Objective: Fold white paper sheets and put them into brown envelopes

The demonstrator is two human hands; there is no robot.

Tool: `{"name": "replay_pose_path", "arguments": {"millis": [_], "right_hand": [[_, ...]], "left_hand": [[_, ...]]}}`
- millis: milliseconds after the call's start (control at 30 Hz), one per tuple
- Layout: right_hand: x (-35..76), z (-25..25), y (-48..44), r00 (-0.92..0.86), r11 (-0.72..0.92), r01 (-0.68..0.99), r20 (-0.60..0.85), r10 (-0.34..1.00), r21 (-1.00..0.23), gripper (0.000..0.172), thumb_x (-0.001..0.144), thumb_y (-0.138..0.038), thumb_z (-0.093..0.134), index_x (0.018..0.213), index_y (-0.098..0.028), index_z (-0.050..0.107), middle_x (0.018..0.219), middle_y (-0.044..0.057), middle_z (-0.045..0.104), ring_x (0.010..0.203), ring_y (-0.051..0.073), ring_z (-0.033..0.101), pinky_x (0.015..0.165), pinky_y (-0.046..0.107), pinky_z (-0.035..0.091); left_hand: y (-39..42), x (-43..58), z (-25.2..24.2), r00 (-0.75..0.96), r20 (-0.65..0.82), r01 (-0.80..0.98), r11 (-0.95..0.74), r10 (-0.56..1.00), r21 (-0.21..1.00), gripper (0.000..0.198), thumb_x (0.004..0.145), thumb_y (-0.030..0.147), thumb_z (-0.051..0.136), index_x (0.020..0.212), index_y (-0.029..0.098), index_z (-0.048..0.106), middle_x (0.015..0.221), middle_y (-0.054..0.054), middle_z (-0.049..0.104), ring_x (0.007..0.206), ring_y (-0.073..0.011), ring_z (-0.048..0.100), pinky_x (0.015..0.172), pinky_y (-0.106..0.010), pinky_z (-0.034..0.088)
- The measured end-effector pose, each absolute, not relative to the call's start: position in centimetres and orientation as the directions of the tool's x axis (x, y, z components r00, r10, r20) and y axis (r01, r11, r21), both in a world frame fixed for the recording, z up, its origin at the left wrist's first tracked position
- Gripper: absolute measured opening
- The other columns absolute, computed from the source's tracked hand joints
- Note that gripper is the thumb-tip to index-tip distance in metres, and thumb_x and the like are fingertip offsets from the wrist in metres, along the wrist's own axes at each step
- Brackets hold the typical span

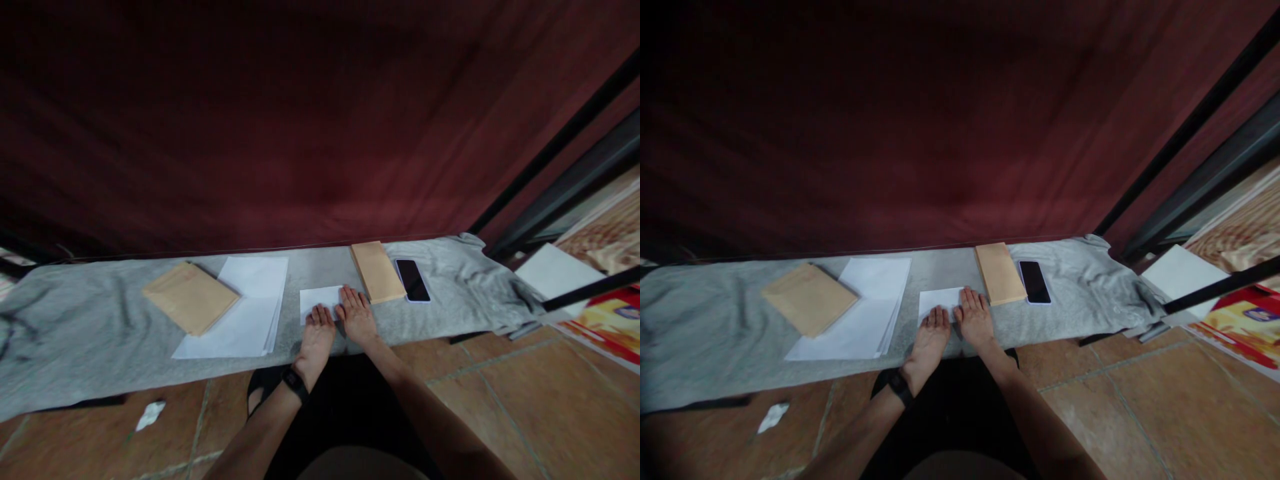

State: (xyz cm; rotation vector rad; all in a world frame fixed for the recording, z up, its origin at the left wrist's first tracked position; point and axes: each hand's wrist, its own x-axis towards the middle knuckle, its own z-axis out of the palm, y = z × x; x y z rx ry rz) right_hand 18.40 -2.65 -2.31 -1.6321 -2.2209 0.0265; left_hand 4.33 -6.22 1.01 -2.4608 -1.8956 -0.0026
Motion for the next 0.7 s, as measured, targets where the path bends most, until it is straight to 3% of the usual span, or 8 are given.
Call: {"name": "replay_pose_path", "arguments": {"millis": [200,333,433,467,533,600,633,700], "right_hand": [[18.7,-2.1,-2.8,-0.235,0.355,0.866,0.338,0.911,-0.353,0.049,0.106,-0.033,0.033,0.148,-0.011,0.045,0.149,0.016,0.051,0.142,0.025,0.042,0.118,0.049,0.03],[19.1,-2.1,-2.8,-0.137,0.356,0.75,0.396,0.908,-0.558,0.05,0.106,-0.035,0.029,0.147,-0.013,0.047,0.145,0.016,0.054,0.138,0.026,0.047,0.115,0.05,0.037],[19.6,-2.1,-2.7,-0.024,0.327,0.623,0.401,0.916,-0.711,0.051,0.107,-0.039,0.026,0.146,-0.016,0.048,0.144,0.014,0.056,0.136,0.025,0.05,0.112,0.05,0.043],[19.7,-2.0,-2.7,0.015,0.309,0.591,0.394,0.919,-0.745,0.051,0.107,-0.04,0.025,0.146,-0.016,0.048,0.144,0.014,0.056,0.136,0.025,0.05,0.111,0.049,0.044],[20.0,-2.0,-2.7,0.081,0.269,0.546,0.37,0.926,-0.793,0.054,0.107,-0.04,0.02,0.148,-0.015,0.044,0.143,0.016,0.056,0.134,0.024,0.052,0.109,0.046,0.047],[20.0,-1.7,-2.7,0.12,0.239,0.507,0.343,0.932,-0.828,0.055,0.108,-0.039,0.017,0.15,-0.013,0.041,0.142,0.017,0.057,0.132,0.024,0.055,0.107,0.045,0.049],[19.9,-1.6,-2.8,0.119,0.237,0.506,0.339,0.933,-0.829,0.055,0.107,-0.038,0.018,0.151,-0.013,0.04,0.142,0.017,0.057,0.131,0.024,0.055,0.107,0.044,0.049],[19.6,-1.2,-3.1,0.101,0.252,0.515,0.35,0.931,-0.819,0.053,0.107,-0.039,0.023,0.15,-0.014,0.041,0.144,0.016,0.056,0.134,0.024,0.053,0.109,0.045,0.046]], "left_hand": [[-6.1,3.8,1.7,0.205,0.045,0.979,-0.204,0.978,-0.022,0.051,0.086,-0.004,0.04,0.134,0.004,0.057,0.138,-0.03,0.056,0.129,-0.0334,0.057,0.097,-0.048,0.052],[-6.0,3.8,2.5,0.178,0.072,0.983,-0.181,0.981,0.032,0.048,0.087,-0.004,0.039,0.131,0.001,0.058,0.134,-0.031,0.059,0.125,-0.0333,0.059,0.096,-0.047,0.052],[-5.9,3.6,3.7,0.162,0.097,0.982,-0.17,0.982,0.078,0.048,0.088,-0.001,0.04,0.132,0.006,0.058,0.132,-0.026,0.062,0.122,-0.0305,0.062,0.098,-0.045,0.051],[-5.9,3.4,4.1,0.12,0.11,0.979,-0.136,0.987,0.153,0.046,0.09,0.001,0.041,0.132,0.008,0.059,0.128,-0.024,0.065,0.118,-0.0294,0.064,0.097,-0.044,0.05],[-5.5,2.9,5.0,-0.103,0.109,0.843,0.028,0.989,0.537,0.037,0.092,0.01,0.047,0.124,0.013,0.065,0.111,-0.019,0.073,0.107,-0.0273,0.068,0.092,-0.039,0.051],[-4.9,2.4,5.6,-0.342,-0.017,0.415,0.167,0.94,0.895,0.023,0.09,0.019,0.055,0.107,0.016,0.07,0.092,-0.012,0.074,0.094,-0.0244,0.069,0.085,-0.034,0.052],[-4.6,2.3,5.7,-0.403,-0.09,0.198,0.182,0.911,0.963,0.018,0.088,0.021,0.057,0.1,0.017,0.07,0.087,-0.009,0.073,0.089,-0.0226,0.069,0.081,-0.031,0.052],[-4.2,2.2,5.6,-0.44,-0.157,-0.028,0.161,0.884,0.987,0.014,0.086,0.023,0.056,0.092,0.018,0.066,0.084,-0.005,0.071,0.082,-0.0187,0.068,0.073,-0.027,0.053]]}}
